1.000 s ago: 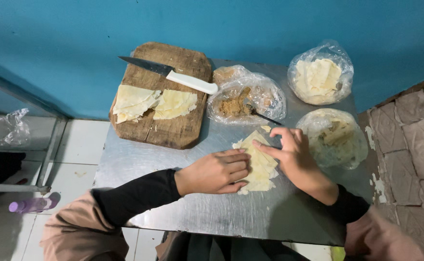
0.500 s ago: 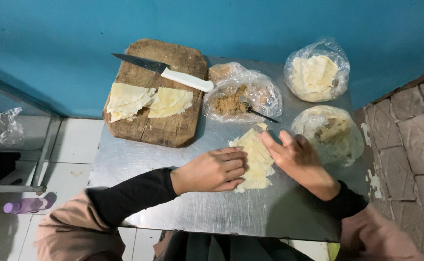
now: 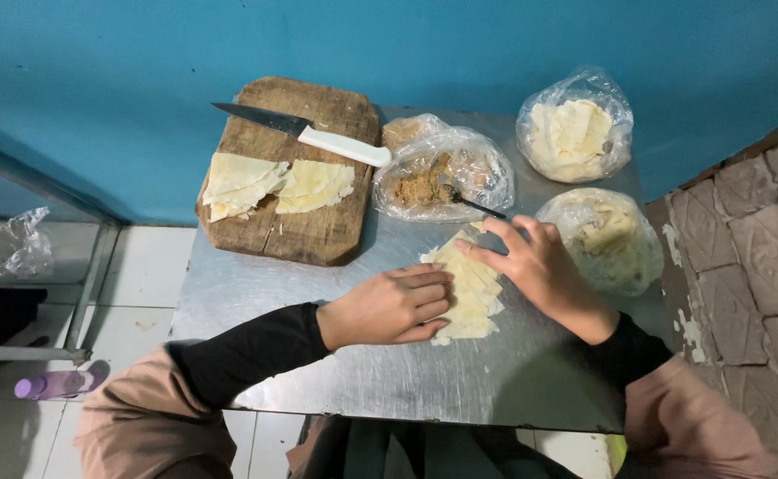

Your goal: The person sits at a metal table and folds thin pastry wrappers by hand, spooning brown filling from a plastic-covered container onto a wrapper and folding the wrapper over the filling into a parcel, repeating with more wrappers. A knife rests on a wooden cutting board beside the work area.

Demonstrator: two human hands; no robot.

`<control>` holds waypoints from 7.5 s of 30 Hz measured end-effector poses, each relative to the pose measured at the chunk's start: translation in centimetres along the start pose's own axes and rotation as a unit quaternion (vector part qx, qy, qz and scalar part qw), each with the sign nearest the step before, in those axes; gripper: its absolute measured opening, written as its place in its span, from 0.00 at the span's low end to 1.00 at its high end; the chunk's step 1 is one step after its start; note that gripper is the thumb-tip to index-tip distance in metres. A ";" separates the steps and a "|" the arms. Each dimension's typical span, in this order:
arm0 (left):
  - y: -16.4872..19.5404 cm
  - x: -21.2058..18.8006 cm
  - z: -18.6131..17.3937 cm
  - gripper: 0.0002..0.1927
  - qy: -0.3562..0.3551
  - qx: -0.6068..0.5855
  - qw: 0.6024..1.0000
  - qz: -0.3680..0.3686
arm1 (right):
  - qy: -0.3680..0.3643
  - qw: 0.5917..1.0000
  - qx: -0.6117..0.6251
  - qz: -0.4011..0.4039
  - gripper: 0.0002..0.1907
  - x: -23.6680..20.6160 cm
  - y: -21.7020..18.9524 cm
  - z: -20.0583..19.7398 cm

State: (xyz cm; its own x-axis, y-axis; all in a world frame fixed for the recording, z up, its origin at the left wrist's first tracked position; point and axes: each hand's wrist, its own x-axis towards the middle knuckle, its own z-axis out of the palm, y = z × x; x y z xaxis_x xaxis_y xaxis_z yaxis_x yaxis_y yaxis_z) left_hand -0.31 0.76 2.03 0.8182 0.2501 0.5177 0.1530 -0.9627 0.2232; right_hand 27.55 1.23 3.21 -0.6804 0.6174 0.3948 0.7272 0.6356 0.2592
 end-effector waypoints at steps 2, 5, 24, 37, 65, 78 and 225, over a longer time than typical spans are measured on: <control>0.0 0.0 0.0 0.14 -0.003 -0.002 1.000 0.001 | -0.001 0.999 -0.033 -0.010 0.34 0.1 -0.1 -0.3; 0.0 0.0 0.0 0.14 -0.003 -0.002 1.000 0.002 | -0.048 0.995 -0.087 -0.025 0.31 0.3 -0.2 -0.7; 0.2 -0.1 0.1 0.17 0.008 0.042 0.999 0.022 | 0.045 0.990 0.121 -0.051 0.29 -3.7 -2.2 -0.7; 0.3 -0.5 0.3 0.16 0.013 0.010 1.000 0.004 | 0.028 0.993 -0.002 -0.111 0.37 -1.8 -1.1 -1.2; 0.2 -0.5 0.3 0.14 0.022 0.013 1.000 0.008 | -0.014 0.996 -0.053 -0.065 0.30 2.0 1.7 -0.8; 0.6 -0.2 -0.2 0.15 0.019 0.106 0.994 0.032 | -0.003 0.998 0.060 -0.003 0.36 1.7 0.6 -3.1; -0.4 -1.3 0.1 0.17 0.018 0.016 0.998 0.061 | 0.043 0.962 -0.251 -0.095 0.32 2.3 0.9 -2.1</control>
State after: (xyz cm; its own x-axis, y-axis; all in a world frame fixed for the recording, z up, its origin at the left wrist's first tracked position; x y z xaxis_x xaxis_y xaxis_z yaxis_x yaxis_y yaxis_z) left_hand -1.36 0.82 1.19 0.8112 0.1333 0.5694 0.0716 -0.9890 0.1296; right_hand 26.87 2.19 6.22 -0.8107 0.4584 0.3642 0.5576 0.4150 0.7189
